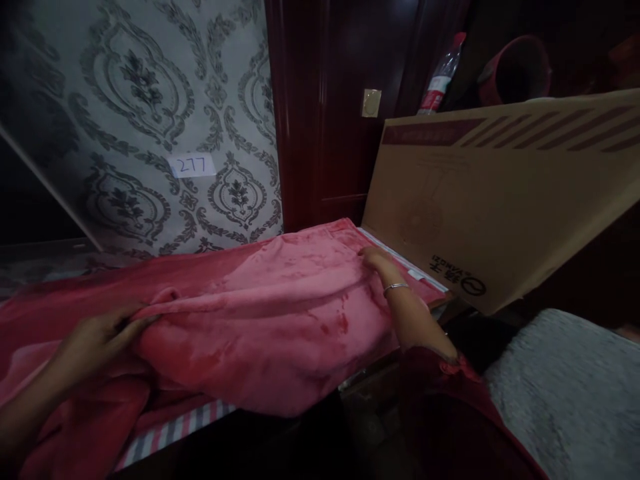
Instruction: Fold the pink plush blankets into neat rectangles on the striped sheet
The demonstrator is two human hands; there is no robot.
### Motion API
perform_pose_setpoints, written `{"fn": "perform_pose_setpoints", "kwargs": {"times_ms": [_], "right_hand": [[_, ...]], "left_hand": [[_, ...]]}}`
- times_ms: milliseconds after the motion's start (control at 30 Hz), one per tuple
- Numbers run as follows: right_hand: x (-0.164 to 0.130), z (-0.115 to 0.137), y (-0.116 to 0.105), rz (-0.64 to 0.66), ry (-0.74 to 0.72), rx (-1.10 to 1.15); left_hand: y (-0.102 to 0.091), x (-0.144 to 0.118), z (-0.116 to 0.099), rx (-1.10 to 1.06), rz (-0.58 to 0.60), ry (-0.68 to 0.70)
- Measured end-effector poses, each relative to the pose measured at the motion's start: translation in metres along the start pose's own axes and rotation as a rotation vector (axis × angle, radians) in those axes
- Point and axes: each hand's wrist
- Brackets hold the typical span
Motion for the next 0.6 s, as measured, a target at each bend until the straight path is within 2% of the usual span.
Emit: {"fn": "perform_pose_setpoints", "kwargs": {"times_ms": [67,167,300,433,600], "right_hand": [[-0.013,0.012,0.002,0.062,-0.126,0.032],[-0.044,0.030,0.017,0.155,-0.312,0.067],[-0.086,0.046,0.044,0.219,-0.393,0.009],[-0.106,0.054,0.053,0.034,-0.358,-0.033],[-0.109,0.053,0.037,-0.119,-0.268,0.001]], "left_hand": [[-0.002,0.002,-0.004,0.006,0.014,0.002],[-0.005,0.003,-0.009,0.001,0.018,0.013],[-0.003,0.002,-0.009,-0.006,-0.015,0.028],[0.003,0.003,-0.001,-0.009,-0.065,0.039],[0.005,-0.002,-0.004,-0.002,-0.054,0.053]]}}
Point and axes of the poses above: each hand's wrist, its own x-axis towards the middle knuckle, its own y-axis out of the palm, z = x × y, and after that the axes turned 15 degrees about y, right-handed
